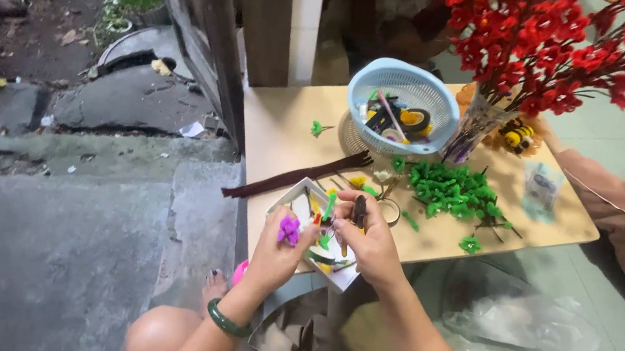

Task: Assembling small artificial flowers by manually joining purple flower heads with green plastic stems.

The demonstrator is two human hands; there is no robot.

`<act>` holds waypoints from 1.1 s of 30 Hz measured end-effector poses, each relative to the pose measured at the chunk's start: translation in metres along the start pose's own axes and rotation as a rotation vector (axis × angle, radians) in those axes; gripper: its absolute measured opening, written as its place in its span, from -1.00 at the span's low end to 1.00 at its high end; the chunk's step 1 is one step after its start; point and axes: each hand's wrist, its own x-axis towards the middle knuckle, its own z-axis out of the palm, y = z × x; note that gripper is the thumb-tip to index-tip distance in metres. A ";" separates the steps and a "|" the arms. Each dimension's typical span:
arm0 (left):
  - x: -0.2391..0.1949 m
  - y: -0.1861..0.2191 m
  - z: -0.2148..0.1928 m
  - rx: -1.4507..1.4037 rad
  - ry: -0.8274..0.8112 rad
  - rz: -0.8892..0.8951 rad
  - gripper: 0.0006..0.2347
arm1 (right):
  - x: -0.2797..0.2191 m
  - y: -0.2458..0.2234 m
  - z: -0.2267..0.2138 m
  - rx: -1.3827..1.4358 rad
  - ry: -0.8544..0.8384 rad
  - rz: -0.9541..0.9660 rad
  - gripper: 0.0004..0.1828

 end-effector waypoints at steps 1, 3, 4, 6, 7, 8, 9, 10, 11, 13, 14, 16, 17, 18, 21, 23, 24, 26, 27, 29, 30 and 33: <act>-0.003 0.001 0.000 -0.044 -0.025 -0.047 -0.71 | -0.003 0.002 0.002 0.009 0.015 -0.027 -0.54; -0.008 0.007 0.000 -0.084 -0.045 -0.092 -0.69 | -0.009 0.000 0.009 0.023 0.025 -0.055 -0.55; -0.010 0.012 0.000 -0.123 -0.078 -0.134 -0.74 | -0.011 -0.003 0.013 0.002 0.041 -0.062 -0.56; -0.005 0.027 0.000 -0.160 -0.117 -0.153 -0.79 | -0.009 -0.007 0.020 -0.018 0.060 -0.093 -0.57; -0.004 0.037 0.000 -0.236 -0.137 -0.173 -0.85 | -0.010 -0.006 0.021 -0.042 0.080 -0.087 -0.57; -0.003 0.046 0.000 -0.311 -0.157 -0.193 -0.89 | -0.010 -0.005 0.023 -0.066 0.101 -0.081 -0.57; -0.002 0.046 -0.001 -0.309 -0.158 -0.193 -0.89 | -0.011 -0.002 0.027 -0.063 0.102 -0.082 -0.57; -0.001 0.045 -0.002 -0.367 -0.156 -0.222 -0.93 | -0.011 0.001 0.031 -0.041 0.129 -0.095 -0.59; -0.001 0.045 -0.002 -0.428 -0.155 -0.254 -0.93 | -0.013 0.003 0.033 -0.023 0.159 -0.106 -0.60; 0.000 0.039 -0.001 -0.449 -0.150 -0.258 -0.93 | -0.014 0.007 0.034 -0.040 0.197 -0.086 -0.64; 0.000 0.037 0.000 -0.469 -0.142 -0.260 -0.94 | -0.016 0.008 0.033 -0.057 0.231 -0.067 -0.68; 0.001 0.042 -0.003 -0.488 -0.154 -0.280 -0.93 | -0.023 0.004 0.033 0.002 0.255 -0.012 -0.75; 0.001 0.045 -0.005 -0.502 -0.158 -0.295 -0.91 | -0.026 0.002 0.034 0.065 0.270 0.041 -0.82; -0.001 0.042 -0.008 -0.504 -0.162 -0.297 -0.91 | -0.031 0.003 0.031 0.063 0.274 0.041 -0.82; -0.007 0.029 -0.014 -0.499 -0.207 -0.340 -0.85 | -0.039 0.007 0.023 0.128 0.240 0.142 -0.75; -0.009 0.012 -0.016 -0.386 -0.145 -0.215 -0.85 | -0.039 0.012 0.018 0.112 0.194 0.171 -0.80; -0.008 0.014 -0.019 -0.390 -0.143 -0.214 -0.85 | -0.039 0.011 0.020 0.107 0.194 0.171 -0.80; -0.007 0.016 -0.026 -0.242 -0.112 -0.153 -0.87 | -0.038 0.011 0.025 0.224 0.224 0.159 -0.86; -0.007 0.016 -0.026 -0.243 -0.110 -0.154 -0.87 | -0.040 0.014 0.025 0.223 0.224 0.160 -0.86; -0.006 0.016 -0.025 -0.143 0.006 -0.061 -0.84 | -0.045 0.020 0.027 0.246 0.202 0.198 -0.84; -0.007 0.012 -0.026 -0.143 0.006 -0.063 -0.84 | -0.051 0.017 0.034 0.246 0.202 0.200 -0.84; -0.008 0.011 -0.030 -0.104 0.079 0.018 -0.75 | -0.063 0.004 0.055 0.209 0.224 0.251 -0.86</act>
